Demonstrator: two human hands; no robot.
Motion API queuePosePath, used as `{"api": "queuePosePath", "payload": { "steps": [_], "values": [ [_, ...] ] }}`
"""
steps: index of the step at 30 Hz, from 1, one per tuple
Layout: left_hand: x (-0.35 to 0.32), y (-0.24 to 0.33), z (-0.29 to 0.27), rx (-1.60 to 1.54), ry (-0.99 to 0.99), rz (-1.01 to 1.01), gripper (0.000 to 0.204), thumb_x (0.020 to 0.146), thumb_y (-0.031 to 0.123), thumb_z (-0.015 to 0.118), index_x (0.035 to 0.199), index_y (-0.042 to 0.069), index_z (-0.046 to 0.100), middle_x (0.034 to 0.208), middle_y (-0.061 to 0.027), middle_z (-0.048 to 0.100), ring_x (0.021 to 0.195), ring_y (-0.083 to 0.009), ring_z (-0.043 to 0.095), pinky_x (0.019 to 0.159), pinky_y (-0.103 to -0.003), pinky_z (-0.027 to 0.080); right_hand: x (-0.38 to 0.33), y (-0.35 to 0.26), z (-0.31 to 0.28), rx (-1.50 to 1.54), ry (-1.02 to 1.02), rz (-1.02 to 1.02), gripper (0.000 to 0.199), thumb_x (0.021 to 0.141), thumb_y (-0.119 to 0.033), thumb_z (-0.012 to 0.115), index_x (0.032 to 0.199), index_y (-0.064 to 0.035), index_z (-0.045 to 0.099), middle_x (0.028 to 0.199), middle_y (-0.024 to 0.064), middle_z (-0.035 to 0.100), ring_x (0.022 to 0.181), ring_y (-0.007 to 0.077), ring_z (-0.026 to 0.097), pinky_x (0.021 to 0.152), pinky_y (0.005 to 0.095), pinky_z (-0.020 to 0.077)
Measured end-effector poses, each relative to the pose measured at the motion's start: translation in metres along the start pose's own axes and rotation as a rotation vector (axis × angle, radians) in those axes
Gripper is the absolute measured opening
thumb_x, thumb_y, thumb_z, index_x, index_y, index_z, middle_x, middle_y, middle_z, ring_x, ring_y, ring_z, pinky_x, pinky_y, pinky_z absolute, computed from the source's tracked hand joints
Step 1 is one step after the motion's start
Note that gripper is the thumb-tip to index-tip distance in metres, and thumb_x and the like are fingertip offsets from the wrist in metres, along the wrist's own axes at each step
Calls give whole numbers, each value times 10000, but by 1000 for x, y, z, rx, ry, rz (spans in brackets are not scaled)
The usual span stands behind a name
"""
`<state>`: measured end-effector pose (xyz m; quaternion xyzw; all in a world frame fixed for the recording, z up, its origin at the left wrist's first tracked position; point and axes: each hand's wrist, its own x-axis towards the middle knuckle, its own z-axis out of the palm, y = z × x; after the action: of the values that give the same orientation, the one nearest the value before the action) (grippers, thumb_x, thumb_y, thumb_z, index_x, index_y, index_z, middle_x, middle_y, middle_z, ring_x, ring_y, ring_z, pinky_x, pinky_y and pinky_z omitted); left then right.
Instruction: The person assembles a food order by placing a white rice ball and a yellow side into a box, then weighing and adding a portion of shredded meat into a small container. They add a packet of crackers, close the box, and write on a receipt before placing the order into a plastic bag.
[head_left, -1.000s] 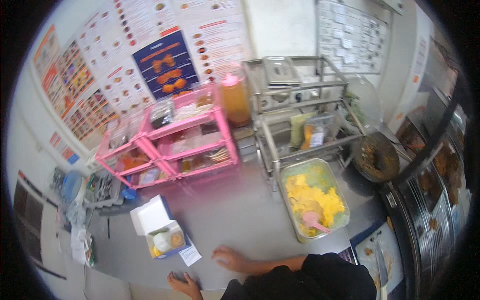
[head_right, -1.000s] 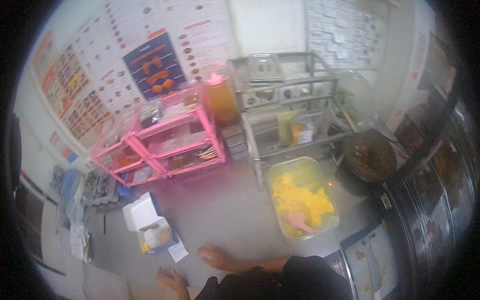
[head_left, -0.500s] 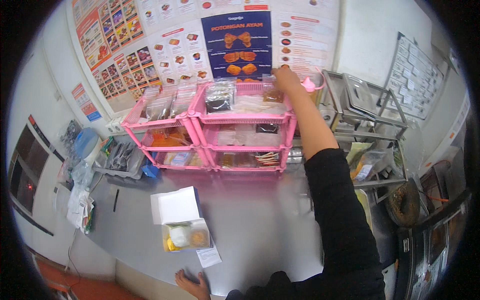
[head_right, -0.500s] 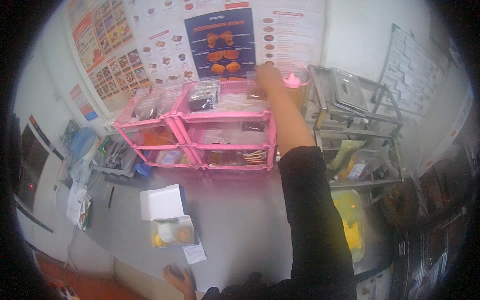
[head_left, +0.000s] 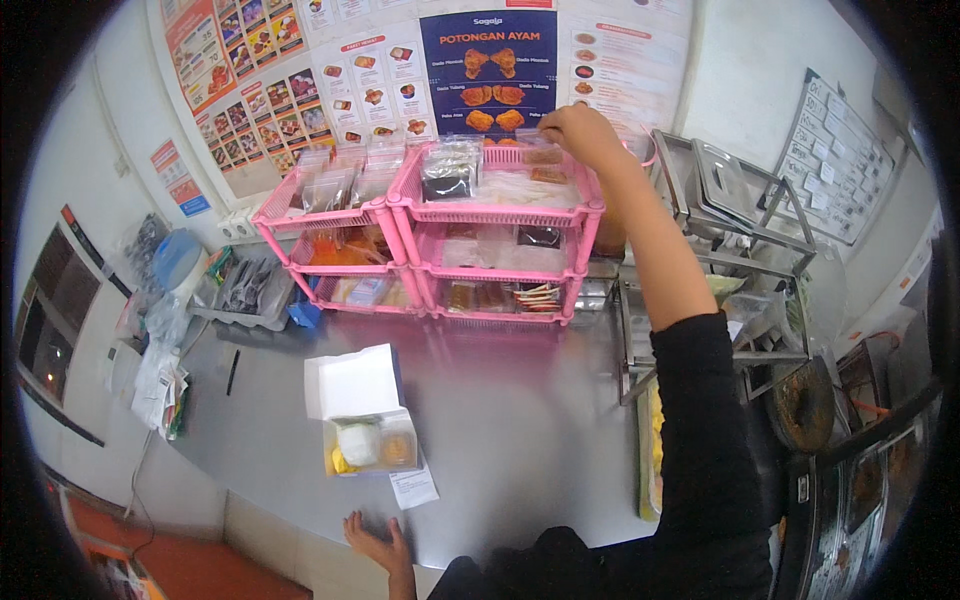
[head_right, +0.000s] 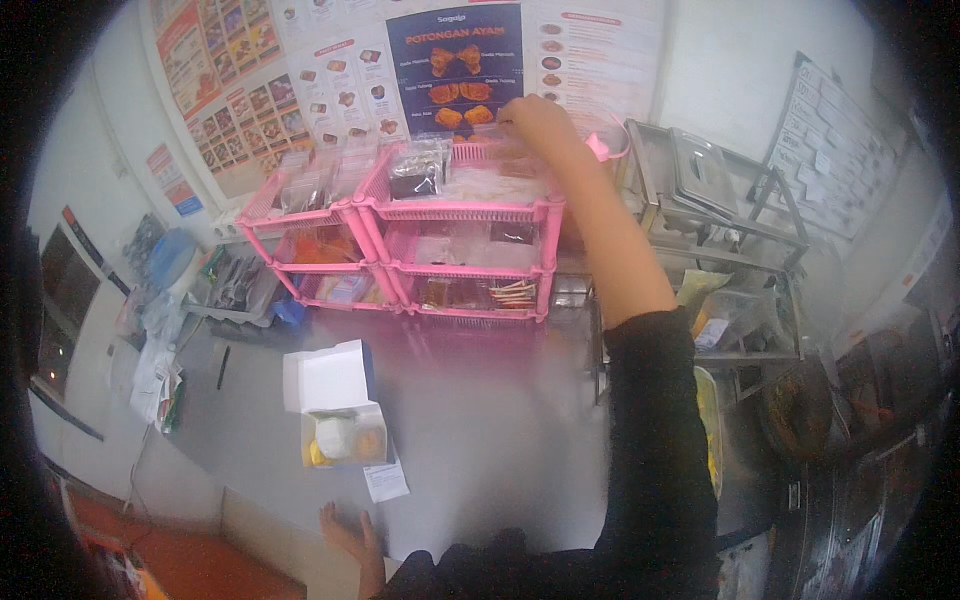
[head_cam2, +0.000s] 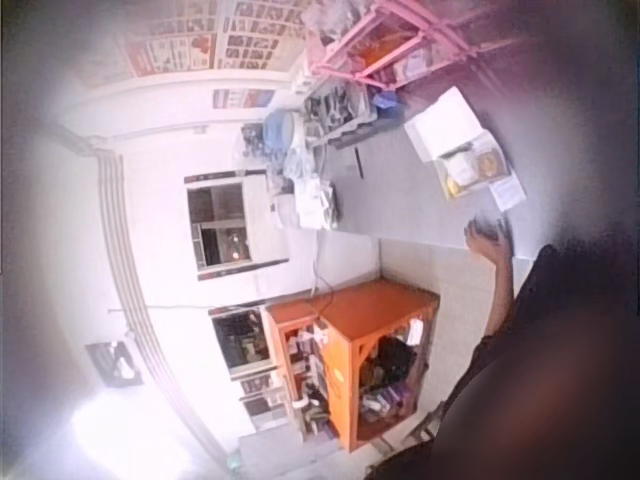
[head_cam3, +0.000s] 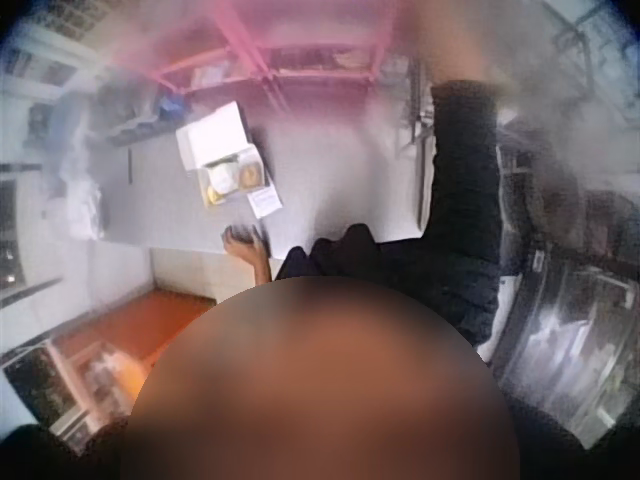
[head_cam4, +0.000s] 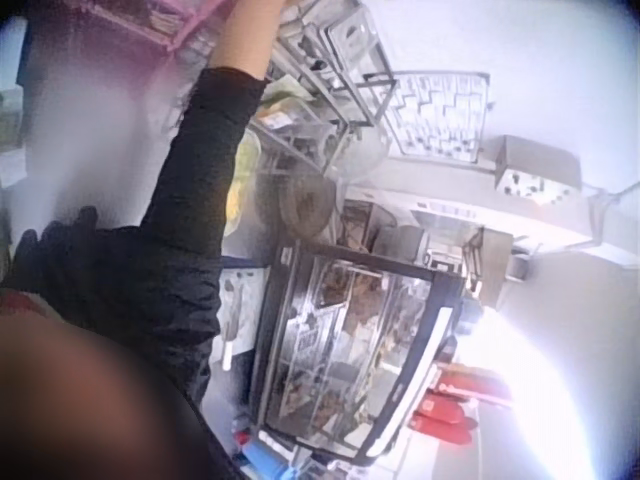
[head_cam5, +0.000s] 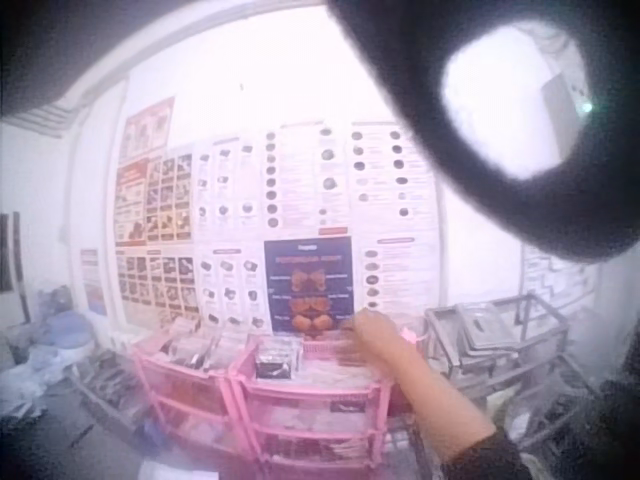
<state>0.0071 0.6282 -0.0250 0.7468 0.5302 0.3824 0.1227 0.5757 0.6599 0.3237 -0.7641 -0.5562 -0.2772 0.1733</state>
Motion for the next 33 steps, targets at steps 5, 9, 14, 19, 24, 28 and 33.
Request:
{"api": "queuePosePath", "payload": {
  "steps": [5, 9, 14, 19, 24, 28, 33],
  "values": [
    [76, 127, 3, -800, -117, 56, 673, 771, 264, 618, 1298, 7, 289, 1313, -153, 350, 1228, -295, 336, 1010, -415, 252, -47, -74, -53, 393, -214, -203, 207, 760, -189, 587, 886, -38, 652, 799, 130, 646, 724, 263, 626, 668, 355, 477],
    [103, 222, -1, -1211, -609, 110, 561, 800, 292, 624, 1244, 49, 382, 1223, -120, 459, 1081, -233, 495, 837, -377, 446, -130, -151, -59, 504, -411, -402, 194, 740, -194, 596, 822, -26, 651, 753, 146, 636, 677, 290, 607, 650, 377, 471],
    [66, 265, 0, -1252, -1102, -296, 164, 855, 181, 563, 928, 35, 551, 917, -94, 601, 762, -151, 580, 599, -293, 527, -159, -90, -83, 639, -228, -282, 208, 756, -187, 600, 878, -28, 656, 771, 124, 648, 698, 262, 623, 664, 350, 481],
    [50, 253, 6, -1254, -985, -354, 127, 857, 144, 557, 921, 34, 565, 915, -102, 617, 736, -146, 593, 616, -301, 540, -132, 110, -114, -237, 118, 623, 151, 751, -134, 559, 779, -7, 637, 815, 195, 633, 804, 317, 628, 714, 406, 496],
    [62, 240, 0, -1168, -842, -364, 293, 836, 137, 579, 1098, 63, 472, 961, -145, 607, 763, -188, 609, 600, -304, 554, -133, 167, -75, -330, 38, 724, 178, 702, -160, 597, 739, 12, 629, 808, 202, 636, 799, 346, 626, 729, 390, 504],
    [69, 228, -13, -1089, -704, -410, 451, 830, 97, 562, 1227, 106, 347, 973, -150, 583, 727, -193, 614, 553, -293, 555, -126, 189, -92, -128, -111, 790, 304, 655, -237, 641, 828, 13, 637, 863, 185, 641, 828, 308, 630, 740, 360, 506],
    [72, 213, -20, -774, -582, -429, 571, 780, 170, 540, 1288, 11, 332, 978, -119, 539, 782, -181, 585, 527, -244, 499, -122, 212, -142, 144, 25, 884, 376, 646, -279, 656, 845, 38, 636, 798, 185, 649, 746, 291, 647, 699, 355, 517]
  ]
}}
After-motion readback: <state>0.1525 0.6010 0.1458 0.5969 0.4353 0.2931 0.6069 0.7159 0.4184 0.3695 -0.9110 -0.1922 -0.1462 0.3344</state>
